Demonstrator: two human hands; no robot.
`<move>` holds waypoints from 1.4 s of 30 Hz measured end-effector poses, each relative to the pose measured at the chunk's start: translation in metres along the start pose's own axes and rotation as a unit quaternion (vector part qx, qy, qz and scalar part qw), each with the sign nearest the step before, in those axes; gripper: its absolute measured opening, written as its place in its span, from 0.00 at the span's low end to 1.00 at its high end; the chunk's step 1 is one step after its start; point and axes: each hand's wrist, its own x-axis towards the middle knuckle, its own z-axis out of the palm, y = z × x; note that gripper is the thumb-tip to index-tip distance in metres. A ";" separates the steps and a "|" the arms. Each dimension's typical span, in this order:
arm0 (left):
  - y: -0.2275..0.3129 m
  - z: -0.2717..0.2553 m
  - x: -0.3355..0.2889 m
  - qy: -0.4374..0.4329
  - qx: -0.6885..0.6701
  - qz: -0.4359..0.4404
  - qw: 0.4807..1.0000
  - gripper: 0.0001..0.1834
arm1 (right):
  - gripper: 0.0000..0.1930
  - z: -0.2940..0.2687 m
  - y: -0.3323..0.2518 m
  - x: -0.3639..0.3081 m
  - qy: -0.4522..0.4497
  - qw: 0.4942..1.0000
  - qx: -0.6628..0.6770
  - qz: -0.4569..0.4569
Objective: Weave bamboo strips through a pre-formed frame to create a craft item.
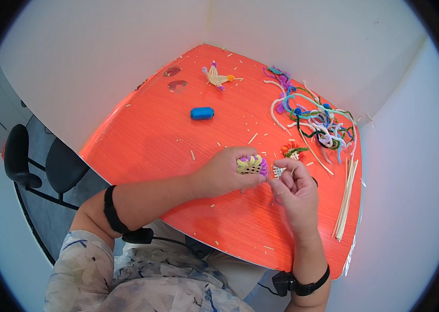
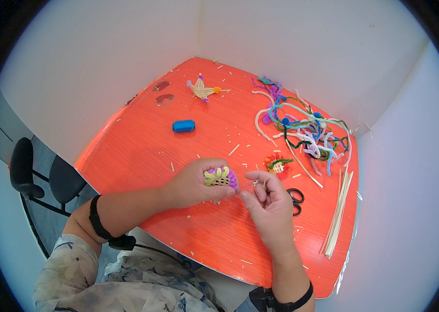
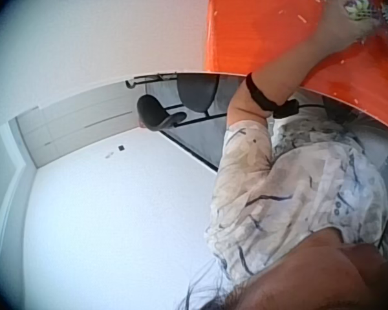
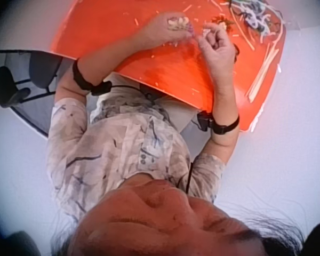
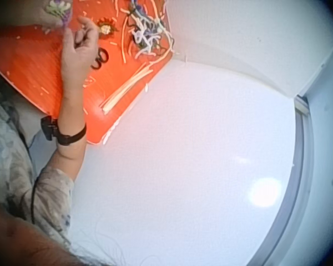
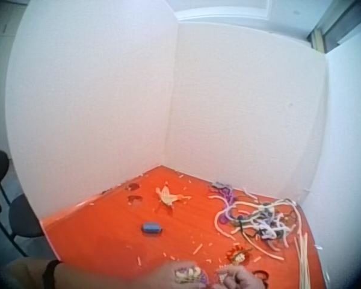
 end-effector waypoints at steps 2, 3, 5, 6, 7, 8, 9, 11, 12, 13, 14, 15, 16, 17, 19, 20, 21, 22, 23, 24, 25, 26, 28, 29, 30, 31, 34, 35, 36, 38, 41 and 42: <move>0.001 0.000 0.001 -0.004 -0.017 -0.006 1.000 0.08 | 0.15 0.002 0.004 0.000 0.014 0.998 -0.058 -0.020; 0.001 0.000 0.001 -0.007 -0.034 -0.012 0.999 0.08 | 0.14 0.003 0.006 0.000 0.028 0.992 -0.115 -0.039; 0.001 -0.001 0.001 -0.008 -0.035 -0.011 0.999 0.08 | 0.11 0.004 0.005 0.000 0.028 0.987 -0.149 -0.056; 0.000 -0.002 0.002 -0.009 -0.036 -0.010 0.999 0.08 | 0.09 0.004 0.006 0.001 0.028 0.980 -0.182 -0.072; 0.001 -0.001 0.002 -0.010 -0.036 -0.009 0.999 0.08 | 0.09 0.002 0.006 0.001 0.029 0.980 -0.183 -0.072; 0.001 -0.001 0.002 -0.014 -0.043 -0.012 0.999 0.08 | 0.07 -0.002 0.008 0.000 0.030 0.978 -0.190 -0.076; 0.001 0.000 0.003 -0.017 -0.050 -0.015 0.999 0.08 | 0.06 -0.004 0.009 0.000 0.031 0.977 -0.197 -0.079; -0.001 -0.001 0.004 -0.016 -0.059 -0.019 0.998 0.08 | 0.05 -0.003 0.008 0.000 0.038 0.981 -0.182 -0.060; -0.001 -0.001 0.004 -0.016 -0.069 -0.024 0.997 0.08 | 0.05 -0.002 0.008 0.000 0.044 0.984 -0.168 -0.042; -0.001 -0.001 0.004 -0.016 -0.069 -0.024 0.997 0.08 | 0.05 -0.001 0.008 0.000 0.045 0.984 -0.168 -0.041; 0.000 -0.001 0.004 -0.023 -0.073 -0.031 0.997 0.07 | 0.04 -0.001 0.009 -0.001 0.047 0.986 -0.157 -0.036; 0.000 -0.001 0.004 -0.030 -0.078 -0.038 0.996 0.07 | 0.04 -0.001 0.009 -0.001 0.050 0.988 -0.145 -0.030; -0.001 -0.001 0.005 -0.031 -0.078 -0.037 0.996 0.07 | 0.04 -0.001 0.009 -0.001 0.050 0.988 -0.146 -0.030; -0.003 0.000 0.005 -0.024 -0.099 -0.053 0.993 0.07 | 0.03 -0.001 0.009 0.000 0.067 0.987 -0.141 -0.026; -0.004 0.000 0.006 -0.017 -0.120 -0.069 0.990 0.07 | 0.03 -0.002 0.009 0.000 0.084 0.987 -0.136 -0.022; -0.004 -0.002 0.007 -0.021 -0.133 -0.080 0.988 0.07 | 0.03 -0.002 0.010 0.001 0.098 0.989 -0.106 -0.022; -0.005 -0.002 0.007 -0.025 -0.146 -0.091 0.985 0.07 | 0.02 -0.002 0.011 0.002 0.111 0.991 -0.075 -0.023; -0.006 -0.003 0.008 -0.024 -0.146 -0.091 0.985 0.07 | 0.02 -0.003 0.012 0.002 0.111 0.991 -0.075 -0.023; -0.008 -0.004 0.008 -0.024 -0.151 -0.095 0.984 0.08 | 0.02 -0.005 0.013 0.002 0.113 0.989 -0.089 -0.028; -0.009 -0.005 0.008 -0.024 -0.155 -0.099 0.983 0.09 | 0.02 -0.005 0.013 0.002 0.116 0.987 -0.102 -0.034; -0.009 -0.005 0.008 -0.024 -0.155 -0.099 0.983 0.09 | 0.02 -0.004 0.013 0.002 0.115 0.988 -0.102 -0.034; -0.008 -0.005 0.008 -0.025 -0.137 -0.106 0.985 0.09 | 0.03 -0.002 0.012 0.001 0.126 0.988 -0.084 -0.042; -0.008 -0.005 0.008 -0.026 -0.118 -0.113 0.986 0.09 | 0.03 -0.002 0.012 0.001 0.137 0.987 -0.067 -0.051; -0.008 -0.004 0.009 -0.020 -0.130 -0.118 0.984 0.08 | 0.03 -0.003 0.012 0.001 0.134 0.986 -0.081 -0.056; -0.008 -0.004 0.009 -0.015 -0.142 -0.123 0.982 0.07 | 0.03 -0.003 0.012 0.001 0.131 0.985 -0.096 -0.062; -0.009 -0.004 0.009 -0.014 -0.142 -0.124 0.982 0.07 | 0.03 -0.002 0.012 0.001 0.131 0.985 -0.096 -0.061; -0.010 -0.004 0.009 -0.009 -0.140 -0.122 0.983 0.07 | 0.03 0.001 0.009 -0.001 0.119 0.986 -0.087 -0.073; -0.009 -0.003 0.009 -0.007 -0.135 -0.128 0.982 0.07 | 0.03 0.001 0.008 -0.001 0.126 0.986 -0.067 -0.082; -0.009 -0.003 0.009 -0.005 -0.130 -0.135 0.982 0.07 | 0.03 0.001 0.008 -0.002 0.133 0.986 -0.048 -0.090; -0.011 -0.005 0.009 -0.021 -0.132 -0.145 0.980 0.08 | 0.03 0.002 0.006 -0.003 0.134 0.985 -0.048 -0.099; -0.015 -0.004 0.009 -0.044 -0.149 -0.147 0.977 0.11 | 0.04 0.001 0.008 -0.003 0.127 0.977 -0.093 -0.145; -0.015 -0.004 0.008 -0.050 -0.164 -0.139 0.975 0.11 | 0.05 0.000 0.009 -0.003 0.119 0.966 -0.139 -0.181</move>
